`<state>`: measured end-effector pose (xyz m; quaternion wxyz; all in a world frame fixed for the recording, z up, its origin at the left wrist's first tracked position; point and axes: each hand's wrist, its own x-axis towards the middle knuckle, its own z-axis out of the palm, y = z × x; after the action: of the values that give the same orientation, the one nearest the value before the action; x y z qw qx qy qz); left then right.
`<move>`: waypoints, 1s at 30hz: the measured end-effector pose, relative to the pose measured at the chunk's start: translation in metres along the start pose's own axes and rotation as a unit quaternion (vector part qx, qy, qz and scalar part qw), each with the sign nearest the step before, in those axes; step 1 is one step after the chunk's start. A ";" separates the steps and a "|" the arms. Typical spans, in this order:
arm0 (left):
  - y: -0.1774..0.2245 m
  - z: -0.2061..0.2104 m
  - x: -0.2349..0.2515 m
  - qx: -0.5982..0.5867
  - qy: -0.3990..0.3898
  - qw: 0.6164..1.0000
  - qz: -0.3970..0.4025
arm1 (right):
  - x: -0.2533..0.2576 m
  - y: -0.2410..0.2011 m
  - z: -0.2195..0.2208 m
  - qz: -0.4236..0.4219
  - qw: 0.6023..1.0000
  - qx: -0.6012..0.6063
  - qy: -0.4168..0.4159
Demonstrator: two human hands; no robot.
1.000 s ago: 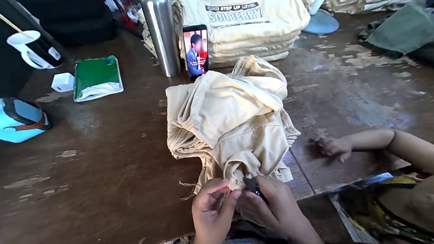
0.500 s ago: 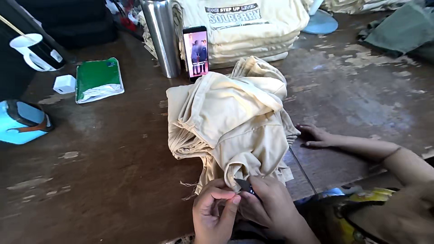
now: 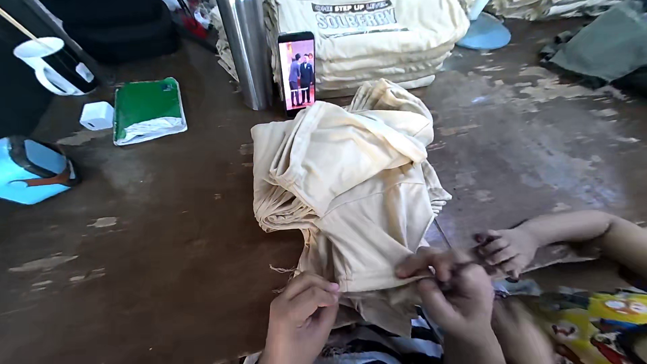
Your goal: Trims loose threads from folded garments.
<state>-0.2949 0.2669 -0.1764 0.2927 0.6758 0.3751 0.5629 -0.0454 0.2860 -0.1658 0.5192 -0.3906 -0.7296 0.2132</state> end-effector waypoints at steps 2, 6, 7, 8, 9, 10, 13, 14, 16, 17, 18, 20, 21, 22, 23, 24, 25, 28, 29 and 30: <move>-0.001 -0.007 0.000 0.008 -0.056 0.998 -0.020 | -0.009 0.004 0.001 0.042 0.991 -0.098 -0.083; -0.001 -0.013 0.003 -0.021 -0.087 0.995 -0.054 | -0.014 0.004 0.009 0.013 0.968 -0.187 -0.168; -0.002 -0.013 0.003 -0.031 -0.080 0.995 -0.058 | -0.014 0.003 0.010 0.002 0.964 -0.204 -0.174; -0.003 -0.013 0.003 -0.036 -0.074 0.995 -0.056 | -0.015 0.002 0.011 -0.008 0.959 -0.219 -0.179; -0.004 -0.012 0.003 -0.039 -0.068 0.996 -0.049 | -0.014 0.002 0.011 -0.017 0.954 -0.234 -0.186; -0.005 -0.011 0.004 -0.042 -0.066 0.996 -0.039 | -0.014 0.001 0.011 -0.023 0.949 -0.248 -0.194; -0.004 -0.008 0.005 -0.065 -0.093 0.993 -0.009 | -0.012 -0.004 0.012 -0.017 0.938 -0.278 -0.208; -0.004 -0.007 0.005 -0.077 -0.102 0.992 -0.004 | -0.013 -0.005 0.012 -0.013 0.937 -0.281 -0.207; -0.005 -0.008 0.004 -0.092 -0.111 0.990 -0.001 | -0.013 -0.006 0.012 -0.008 0.938 -0.278 -0.207; -0.005 -0.008 0.005 -0.094 -0.112 0.989 0.000 | -0.014 -0.006 0.011 -0.006 0.939 -0.274 -0.208; -0.006 -0.009 0.005 -0.095 -0.111 0.989 0.002 | -0.014 -0.006 0.009 -0.004 0.940 -0.270 -0.209; -0.007 -0.011 0.005 -0.095 -0.110 0.989 0.006 | -0.015 -0.007 0.008 -0.002 0.939 -0.273 -0.209; -0.007 -0.011 0.005 -0.094 -0.111 0.989 0.008 | -0.016 -0.007 0.009 -0.001 0.938 -0.278 -0.206; -0.007 -0.011 0.006 -0.094 -0.114 0.989 0.010 | -0.015 -0.008 0.011 -0.002 0.937 -0.287 -0.202; -0.006 -0.011 0.006 -0.094 -0.119 0.988 0.012 | -0.014 -0.010 0.013 -0.002 0.935 -0.295 -0.198; -0.005 -0.010 0.006 -0.091 -0.124 0.988 0.013 | -0.014 -0.011 0.016 -0.003 0.933 -0.303 -0.195; -0.005 -0.010 0.006 -0.091 -0.127 0.988 0.015 | -0.013 -0.011 0.018 -0.003 0.931 -0.310 -0.192; -0.003 -0.009 0.007 -0.119 -0.140 0.983 0.030 | -0.011 -0.011 0.020 0.003 0.932 -0.308 -0.192; -0.001 -0.012 0.008 -0.144 -0.159 0.976 0.031 | -0.011 -0.010 0.019 0.005 0.934 -0.298 -0.195; 0.002 -0.017 0.009 -0.180 -0.198 0.963 0.023 | -0.011 -0.010 0.015 0.011 0.939 -0.278 -0.202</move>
<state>-0.3109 0.2732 -0.1668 0.4650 0.7181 0.1864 0.4830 -0.0612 0.2732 -0.1709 0.2294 -0.4757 -0.8452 0.0819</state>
